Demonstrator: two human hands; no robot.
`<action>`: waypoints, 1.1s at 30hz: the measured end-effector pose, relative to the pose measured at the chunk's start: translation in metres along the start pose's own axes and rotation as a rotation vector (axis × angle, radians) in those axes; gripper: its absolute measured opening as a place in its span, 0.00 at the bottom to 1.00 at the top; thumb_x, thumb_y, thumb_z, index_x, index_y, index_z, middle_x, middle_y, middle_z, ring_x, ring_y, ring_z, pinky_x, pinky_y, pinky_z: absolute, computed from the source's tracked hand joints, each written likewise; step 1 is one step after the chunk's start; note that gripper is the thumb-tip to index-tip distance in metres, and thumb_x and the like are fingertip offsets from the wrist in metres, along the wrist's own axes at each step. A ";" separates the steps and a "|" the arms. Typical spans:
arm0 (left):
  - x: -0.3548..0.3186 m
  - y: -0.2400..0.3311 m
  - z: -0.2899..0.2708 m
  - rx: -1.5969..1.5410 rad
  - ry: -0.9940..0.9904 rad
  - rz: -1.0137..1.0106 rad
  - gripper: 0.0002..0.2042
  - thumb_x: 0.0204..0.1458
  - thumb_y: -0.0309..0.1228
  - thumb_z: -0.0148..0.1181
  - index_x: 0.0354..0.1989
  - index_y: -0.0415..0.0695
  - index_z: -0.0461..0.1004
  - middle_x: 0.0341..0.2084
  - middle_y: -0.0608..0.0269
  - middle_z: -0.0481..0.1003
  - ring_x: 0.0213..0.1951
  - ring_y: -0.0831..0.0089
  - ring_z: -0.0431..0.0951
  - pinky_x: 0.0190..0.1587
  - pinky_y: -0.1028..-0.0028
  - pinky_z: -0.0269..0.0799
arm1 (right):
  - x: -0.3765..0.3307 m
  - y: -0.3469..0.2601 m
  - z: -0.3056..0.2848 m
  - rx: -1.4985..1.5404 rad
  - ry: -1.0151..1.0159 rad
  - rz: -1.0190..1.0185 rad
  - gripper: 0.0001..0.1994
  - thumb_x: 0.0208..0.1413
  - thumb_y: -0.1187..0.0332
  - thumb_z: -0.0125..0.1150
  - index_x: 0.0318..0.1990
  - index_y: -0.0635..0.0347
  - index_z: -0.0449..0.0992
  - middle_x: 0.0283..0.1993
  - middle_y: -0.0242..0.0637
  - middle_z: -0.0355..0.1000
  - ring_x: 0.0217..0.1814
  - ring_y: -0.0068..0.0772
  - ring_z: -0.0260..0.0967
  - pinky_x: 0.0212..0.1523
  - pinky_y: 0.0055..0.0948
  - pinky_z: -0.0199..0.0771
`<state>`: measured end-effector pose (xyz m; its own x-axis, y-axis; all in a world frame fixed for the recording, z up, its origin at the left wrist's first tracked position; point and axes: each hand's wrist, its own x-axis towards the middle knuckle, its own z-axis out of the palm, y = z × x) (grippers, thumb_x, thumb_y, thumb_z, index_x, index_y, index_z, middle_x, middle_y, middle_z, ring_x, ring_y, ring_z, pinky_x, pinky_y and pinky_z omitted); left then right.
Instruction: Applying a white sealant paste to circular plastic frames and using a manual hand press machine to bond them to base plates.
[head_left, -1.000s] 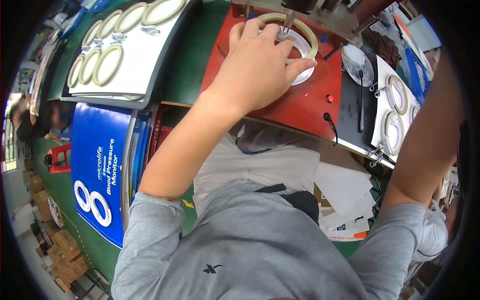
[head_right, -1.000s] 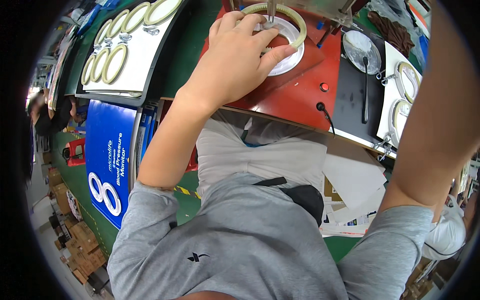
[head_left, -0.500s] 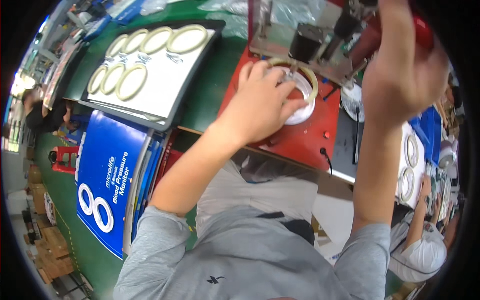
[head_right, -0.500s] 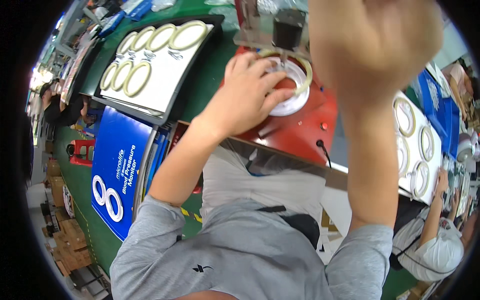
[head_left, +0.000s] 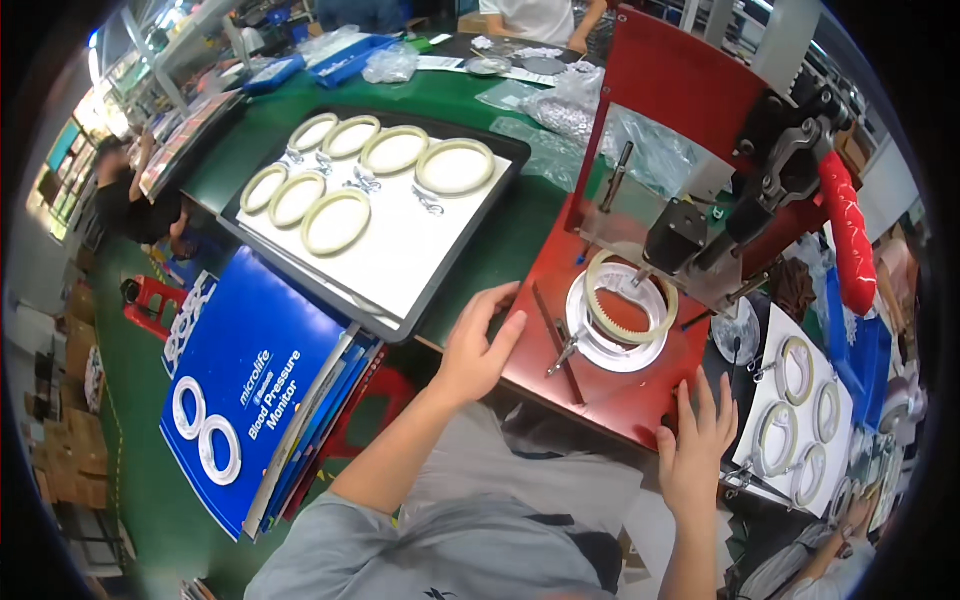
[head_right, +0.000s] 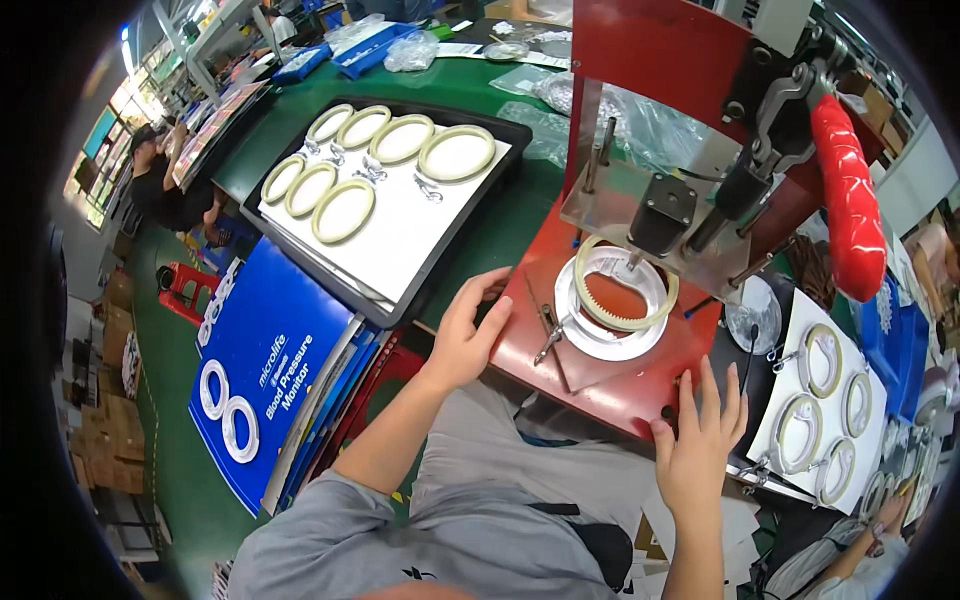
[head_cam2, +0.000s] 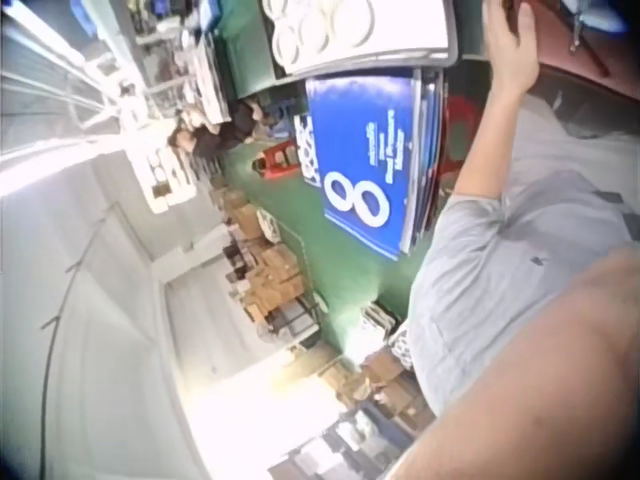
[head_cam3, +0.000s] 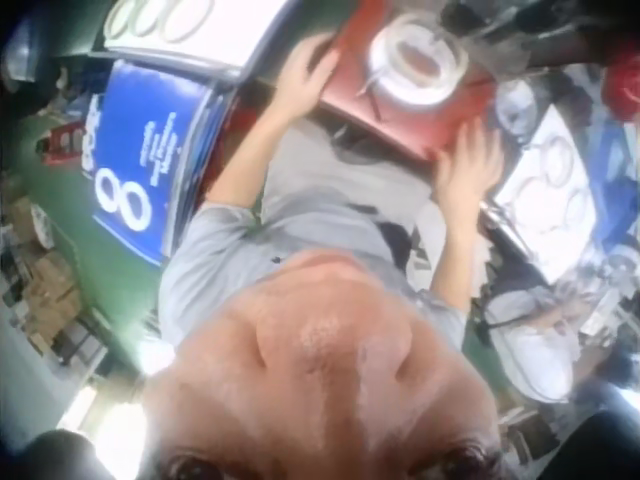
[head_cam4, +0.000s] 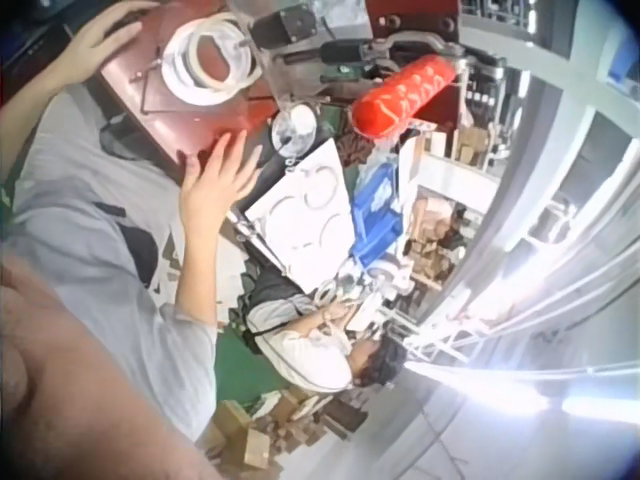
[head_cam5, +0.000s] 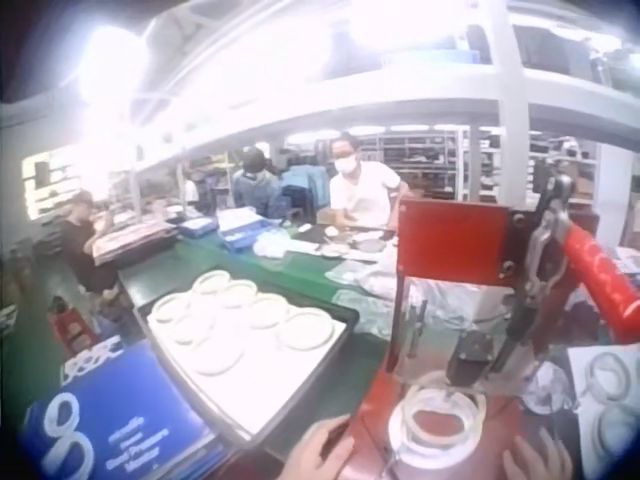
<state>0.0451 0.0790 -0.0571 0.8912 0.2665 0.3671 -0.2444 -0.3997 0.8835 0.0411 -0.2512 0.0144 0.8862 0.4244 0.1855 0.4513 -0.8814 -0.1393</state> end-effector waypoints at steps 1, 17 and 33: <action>-0.002 0.001 -0.001 0.005 0.019 -0.041 0.21 0.67 0.36 0.60 0.63 0.36 0.72 0.55 0.47 0.76 0.57 0.56 0.79 0.62 0.64 0.72 | 0.000 -0.001 -0.003 -0.027 -0.004 -0.020 0.35 0.58 0.61 0.67 0.72 0.64 0.67 0.80 0.44 0.57 0.85 0.61 0.42 0.81 0.62 0.36; 0.000 -0.009 0.002 0.028 0.081 -0.004 0.16 0.67 0.33 0.61 0.56 0.35 0.76 0.48 0.49 0.79 0.50 0.60 0.81 0.55 0.66 0.75 | 0.030 -0.019 -0.025 0.147 0.202 -0.152 0.22 0.60 0.69 0.68 0.60 0.67 0.76 0.68 0.49 0.69 0.75 0.56 0.62 0.73 0.50 0.59; 0.024 0.079 0.000 0.258 -0.015 0.459 0.15 0.55 0.22 0.67 0.51 0.38 0.79 0.49 0.49 0.80 0.52 0.52 0.80 0.56 0.63 0.74 | 0.049 -0.017 -0.001 0.467 0.415 -0.106 0.06 0.61 0.76 0.66 0.45 0.64 0.81 0.42 0.44 0.77 0.44 0.46 0.76 0.44 0.39 0.75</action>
<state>0.0465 0.0538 0.0218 0.7200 0.0016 0.6940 -0.5109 -0.6756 0.5316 0.0772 -0.2159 0.0268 0.7623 0.3063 0.5702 0.6155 -0.6157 -0.4920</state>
